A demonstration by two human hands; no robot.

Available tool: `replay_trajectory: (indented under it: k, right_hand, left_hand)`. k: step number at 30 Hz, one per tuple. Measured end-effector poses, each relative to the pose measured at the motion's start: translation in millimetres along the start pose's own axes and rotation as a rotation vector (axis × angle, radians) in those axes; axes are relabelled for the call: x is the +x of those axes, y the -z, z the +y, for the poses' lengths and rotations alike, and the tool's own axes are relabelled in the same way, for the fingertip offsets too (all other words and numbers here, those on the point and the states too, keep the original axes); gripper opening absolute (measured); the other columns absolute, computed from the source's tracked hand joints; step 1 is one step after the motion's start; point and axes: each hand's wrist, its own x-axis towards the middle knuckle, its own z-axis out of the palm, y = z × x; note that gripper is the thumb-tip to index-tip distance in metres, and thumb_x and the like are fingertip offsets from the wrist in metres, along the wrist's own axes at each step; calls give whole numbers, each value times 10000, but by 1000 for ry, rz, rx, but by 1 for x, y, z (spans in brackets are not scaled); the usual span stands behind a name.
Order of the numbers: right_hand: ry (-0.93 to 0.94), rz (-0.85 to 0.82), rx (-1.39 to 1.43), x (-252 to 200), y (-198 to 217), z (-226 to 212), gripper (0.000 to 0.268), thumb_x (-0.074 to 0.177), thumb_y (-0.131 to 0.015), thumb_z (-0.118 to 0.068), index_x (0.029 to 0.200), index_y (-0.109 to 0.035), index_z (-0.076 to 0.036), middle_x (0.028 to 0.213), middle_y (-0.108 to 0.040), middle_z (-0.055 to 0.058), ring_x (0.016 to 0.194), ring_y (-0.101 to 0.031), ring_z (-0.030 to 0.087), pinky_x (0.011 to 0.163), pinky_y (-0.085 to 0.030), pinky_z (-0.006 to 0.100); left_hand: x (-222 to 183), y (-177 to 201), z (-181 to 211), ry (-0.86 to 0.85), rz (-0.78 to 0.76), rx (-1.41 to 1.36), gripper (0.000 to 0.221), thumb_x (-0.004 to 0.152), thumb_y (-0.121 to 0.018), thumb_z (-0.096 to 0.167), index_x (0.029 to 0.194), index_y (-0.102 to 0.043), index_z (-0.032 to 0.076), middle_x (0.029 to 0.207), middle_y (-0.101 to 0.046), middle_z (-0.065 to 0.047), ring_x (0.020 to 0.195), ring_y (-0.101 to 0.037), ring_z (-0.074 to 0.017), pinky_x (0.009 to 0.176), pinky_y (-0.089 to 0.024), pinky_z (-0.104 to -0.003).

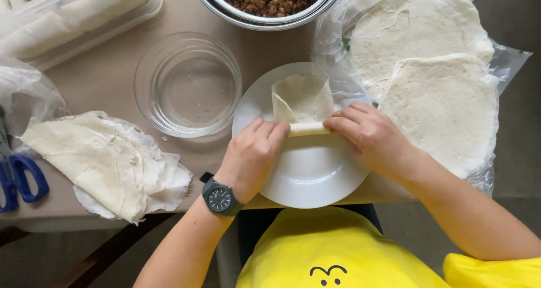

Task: The person is assembling spring rolls by placing meat filling onto wrappers and rolling them tightly.

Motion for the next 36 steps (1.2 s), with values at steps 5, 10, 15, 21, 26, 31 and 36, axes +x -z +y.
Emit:
replay_trajectory:
  k: [5, 10, 15, 21, 26, 31, 36]
  right_hand:
    - [-20, -38, -45, 4, -3, 15, 207, 1066, -582, -45, 1152, -757, -115, 954, -611, 83, 856, -615, 304, 840, -532, 455]
    - [-27, 10, -54, 6, -14, 29, 177, 1071, -597, -85, 1113, -763, -132, 961, -567, 77, 856, -564, 299, 826, -505, 453]
    - [-37, 58, -46, 2, -22, 25, 152, 1070, -605, -106, 1079, -756, -114, 968, -556, 83, 872, -552, 310, 829, -494, 457]
    - [-71, 40, -256, -18, -29, -42, 456, 1051, -588, -245, 1482, -623, -101, 1397, -613, 170, 1348, -560, 393, 1126, -422, 536]
    - [-56, 21, -307, -27, -26, -63, 729, 1004, -577, -609, 1563, -558, -142, 1551, -536, 228, 1507, -444, 444, 1203, -317, 629]
    - [-36, 37, -329, -34, -33, -58, 790, 967, -566, -684, 1580, -546, -185, 1618, -497, 211, 1541, -421, 419, 1206, -331, 621]
    - [-64, 18, -301, -38, -37, -58, 871, 956, -524, -711, 1658, -437, -204, 1702, -407, 183, 1605, -314, 383, 1246, -259, 604]
  left_hand:
    - [14, -2, -5, 159, -117, -109, 106, 1031, -645, 72, 928, -661, 89, 801, -596, -1, 787, -650, -218, 647, -564, -342]
    - [32, -9, -4, 88, -14, -42, 57, 986, -706, 83, 930, -706, 96, 914, -593, -46, 896, -651, -252, 703, -561, -363]
    - [27, -16, -6, 5, -13, -101, 125, 1062, -615, 99, 1119, -726, 107, 1037, -627, -49, 1062, -651, -231, 897, -554, -340]
    - [12, -26, 13, -34, 0, 50, 161, 1026, -600, 70, 1166, -677, 59, 996, -614, -75, 984, -654, -282, 854, -559, -394]
    - [-16, -7, 36, 64, -7, -116, 366, 1093, -592, 226, 1407, -642, 46, 1151, -710, -137, 1177, -678, -323, 1083, -508, -464]
    - [-34, 4, 28, 105, 68, -26, 534, 1112, -539, 404, 1525, -580, 68, 1393, -702, -163, 1383, -612, -313, 1254, -321, -531]
    - [-24, 48, -10, 172, 146, 153, 632, 1088, -576, 459, 1559, -540, 38, 1552, -575, -257, 1508, -476, -391, 1288, -260, -525]
